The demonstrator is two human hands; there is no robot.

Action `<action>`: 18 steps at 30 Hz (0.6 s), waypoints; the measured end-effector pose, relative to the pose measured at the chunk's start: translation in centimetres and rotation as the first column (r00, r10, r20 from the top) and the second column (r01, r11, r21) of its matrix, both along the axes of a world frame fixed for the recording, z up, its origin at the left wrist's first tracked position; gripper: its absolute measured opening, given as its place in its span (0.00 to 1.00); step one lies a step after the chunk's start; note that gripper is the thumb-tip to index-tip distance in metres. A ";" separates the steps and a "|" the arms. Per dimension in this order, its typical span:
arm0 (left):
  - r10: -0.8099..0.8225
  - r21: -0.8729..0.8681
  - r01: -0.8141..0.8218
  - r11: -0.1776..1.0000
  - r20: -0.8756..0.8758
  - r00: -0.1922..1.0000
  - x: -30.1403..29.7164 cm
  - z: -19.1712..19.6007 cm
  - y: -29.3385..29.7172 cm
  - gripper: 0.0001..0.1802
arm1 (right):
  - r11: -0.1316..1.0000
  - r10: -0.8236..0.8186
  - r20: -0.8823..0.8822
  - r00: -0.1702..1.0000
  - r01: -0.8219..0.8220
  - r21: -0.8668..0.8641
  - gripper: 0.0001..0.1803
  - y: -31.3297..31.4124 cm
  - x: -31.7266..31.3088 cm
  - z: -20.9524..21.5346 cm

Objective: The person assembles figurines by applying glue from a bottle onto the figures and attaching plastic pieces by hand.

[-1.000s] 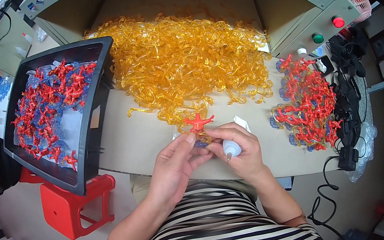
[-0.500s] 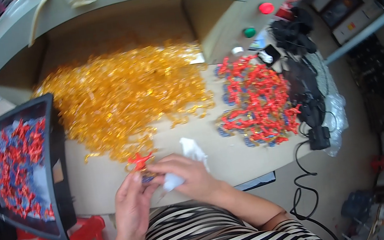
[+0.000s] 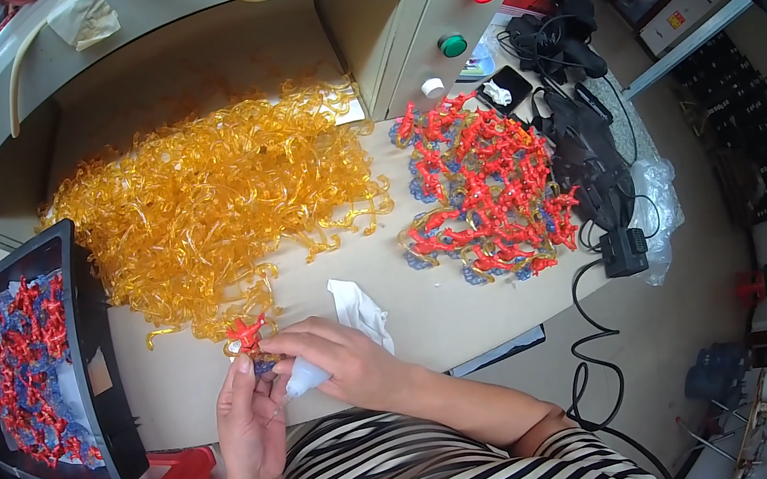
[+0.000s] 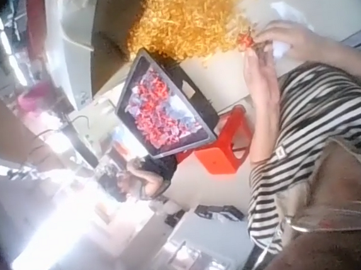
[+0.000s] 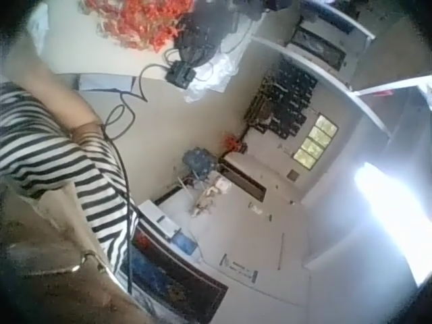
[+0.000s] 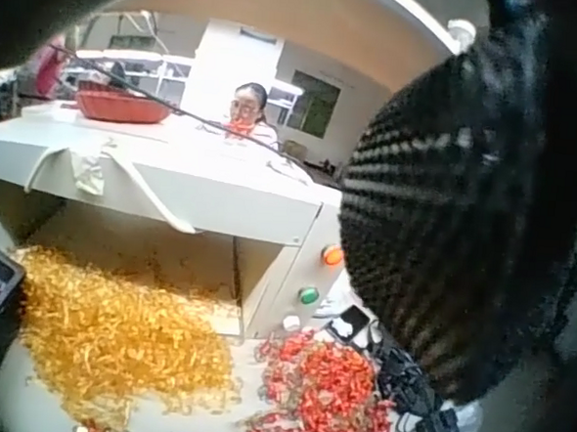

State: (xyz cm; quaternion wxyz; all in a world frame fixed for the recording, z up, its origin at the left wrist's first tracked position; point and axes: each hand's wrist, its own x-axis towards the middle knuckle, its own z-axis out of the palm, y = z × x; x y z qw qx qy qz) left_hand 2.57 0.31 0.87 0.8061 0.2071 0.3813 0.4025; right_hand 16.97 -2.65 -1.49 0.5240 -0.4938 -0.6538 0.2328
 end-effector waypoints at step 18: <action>-0.016 0.023 0.015 1.000 0.071 0.997 -0.5 -0.6 -0.2 0.14 | 0.999 -0.030 0.105 0.994 0.029 0.017 0.19 0.4 -0.4 0.7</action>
